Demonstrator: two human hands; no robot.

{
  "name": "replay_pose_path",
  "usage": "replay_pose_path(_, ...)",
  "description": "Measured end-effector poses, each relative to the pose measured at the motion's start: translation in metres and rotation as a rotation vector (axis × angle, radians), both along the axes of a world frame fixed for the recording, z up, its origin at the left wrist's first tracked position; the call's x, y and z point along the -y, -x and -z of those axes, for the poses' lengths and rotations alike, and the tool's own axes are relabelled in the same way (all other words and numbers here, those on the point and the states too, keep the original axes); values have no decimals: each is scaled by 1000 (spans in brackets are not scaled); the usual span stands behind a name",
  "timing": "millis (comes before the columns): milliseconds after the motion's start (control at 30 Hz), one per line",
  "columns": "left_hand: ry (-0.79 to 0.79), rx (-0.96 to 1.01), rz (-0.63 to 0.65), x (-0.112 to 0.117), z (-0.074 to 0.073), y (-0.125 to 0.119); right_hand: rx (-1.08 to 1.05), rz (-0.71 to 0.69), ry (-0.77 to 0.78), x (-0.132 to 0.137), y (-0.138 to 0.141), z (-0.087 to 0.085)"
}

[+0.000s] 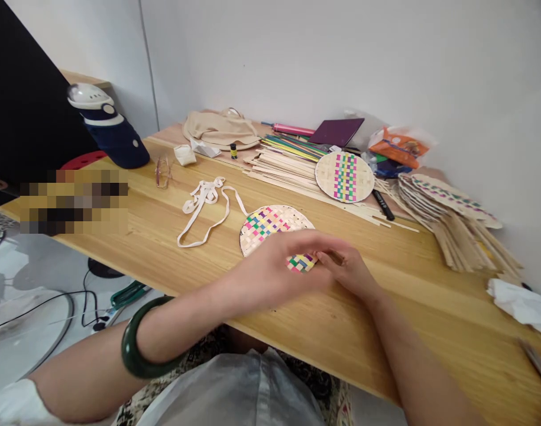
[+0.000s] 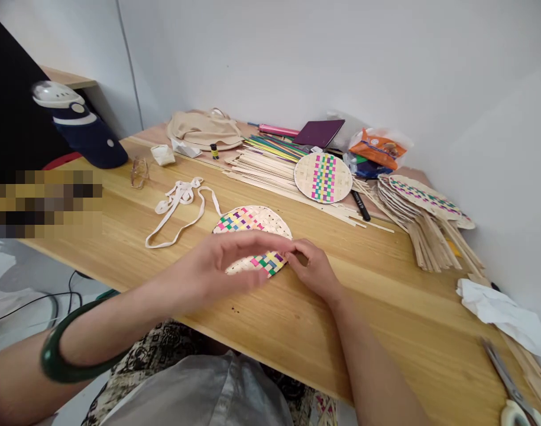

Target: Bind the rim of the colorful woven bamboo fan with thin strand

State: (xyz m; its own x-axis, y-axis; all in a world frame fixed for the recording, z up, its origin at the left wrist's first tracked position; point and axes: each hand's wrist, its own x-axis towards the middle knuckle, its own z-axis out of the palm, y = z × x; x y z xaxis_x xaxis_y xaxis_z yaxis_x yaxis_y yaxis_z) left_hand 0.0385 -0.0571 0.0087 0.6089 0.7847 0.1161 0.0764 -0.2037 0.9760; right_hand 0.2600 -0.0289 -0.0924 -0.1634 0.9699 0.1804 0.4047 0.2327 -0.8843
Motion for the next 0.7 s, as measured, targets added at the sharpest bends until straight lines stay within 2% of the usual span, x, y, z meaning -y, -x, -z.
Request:
replay_pose_path(67, 11, -136, -288, -26, 29, 9, 28, -47, -24, 1, -1, -1)
replay_pose_path(133, -82, -371, -490, -43, 61, 22, 53, -86, -45, 1, -1, -1)
replay_pose_path(200, -243, -577, -613, -51, 85, 36, 66, -99, -61, 2, -2, 0)
replay_pose_path(267, -363, -736, -635, -54, 97, 47, 76, -111, -74, 2, -2, 1)
replay_pose_path(367, -403, -806, -604, -55, 99, 51, 84, -121, -82, 2, -1, 1)
replay_pose_path(500, -279, -686, -640, -56, 94, 47, 87, -126, -75, 3, 1, 0)
replay_pose_path(600, -117, -411, -723, -59, 92, 42, 76, -117, -63, 5, 4, -2)
replay_pose_path(700, 155, -22, -754, -66, 89, 40, 51, -88, -52, 5, 3, -4)
